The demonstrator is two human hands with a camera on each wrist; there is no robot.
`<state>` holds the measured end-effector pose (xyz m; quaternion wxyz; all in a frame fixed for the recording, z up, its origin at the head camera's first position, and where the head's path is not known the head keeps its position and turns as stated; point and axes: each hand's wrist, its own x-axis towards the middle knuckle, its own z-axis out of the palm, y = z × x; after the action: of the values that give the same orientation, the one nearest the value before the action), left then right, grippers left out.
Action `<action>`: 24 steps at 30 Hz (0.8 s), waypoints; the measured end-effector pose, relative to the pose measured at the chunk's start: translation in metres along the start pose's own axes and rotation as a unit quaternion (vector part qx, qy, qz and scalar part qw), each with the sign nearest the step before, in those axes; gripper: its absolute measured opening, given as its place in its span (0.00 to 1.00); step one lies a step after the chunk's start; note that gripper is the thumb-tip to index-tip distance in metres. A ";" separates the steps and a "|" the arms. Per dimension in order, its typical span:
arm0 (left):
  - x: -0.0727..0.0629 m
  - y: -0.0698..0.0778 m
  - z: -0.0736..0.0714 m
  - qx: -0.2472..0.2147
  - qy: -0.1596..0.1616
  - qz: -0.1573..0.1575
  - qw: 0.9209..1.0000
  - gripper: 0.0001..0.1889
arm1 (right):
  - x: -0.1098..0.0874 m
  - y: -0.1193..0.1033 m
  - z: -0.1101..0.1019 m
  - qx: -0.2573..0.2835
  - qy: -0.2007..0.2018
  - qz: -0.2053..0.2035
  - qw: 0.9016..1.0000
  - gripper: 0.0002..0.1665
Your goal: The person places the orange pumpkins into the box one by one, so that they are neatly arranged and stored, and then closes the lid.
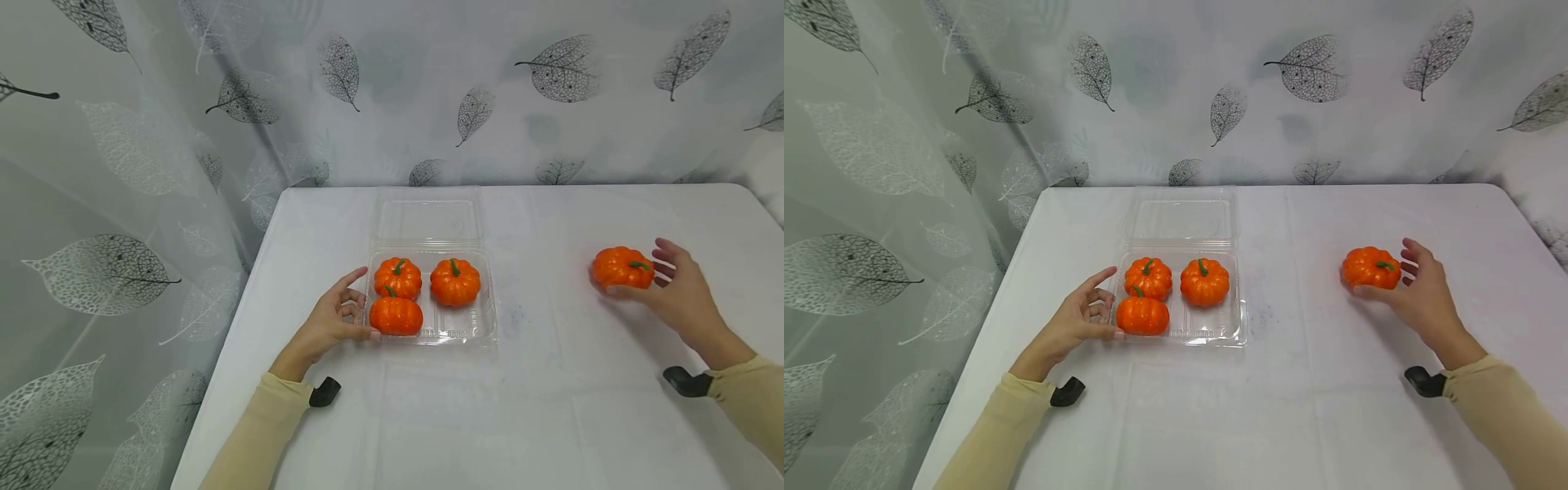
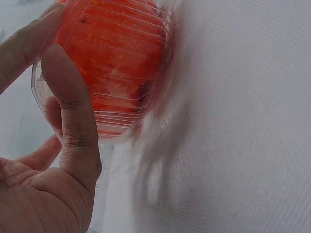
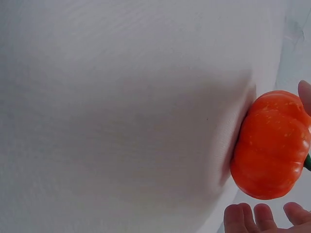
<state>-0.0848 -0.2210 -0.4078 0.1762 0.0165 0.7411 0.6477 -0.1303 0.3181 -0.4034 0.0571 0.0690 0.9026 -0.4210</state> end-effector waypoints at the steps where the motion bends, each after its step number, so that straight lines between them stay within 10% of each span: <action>1: 0.000 0.000 0.000 0.000 0.001 -0.001 1.000 0.59 | 0.000 0.000 0.000 -0.002 -0.002 0.002 1.000 0.65; 24: -0.001 0.000 0.000 0.000 0.000 -0.001 1.000 0.59 | 0.002 0.008 0.003 -0.019 -0.021 0.028 0.999 0.67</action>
<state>-0.0839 -0.2209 -0.4077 0.1771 0.0156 0.7413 0.6472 -0.1304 0.3204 -0.4116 0.0894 0.0843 0.9070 -0.4029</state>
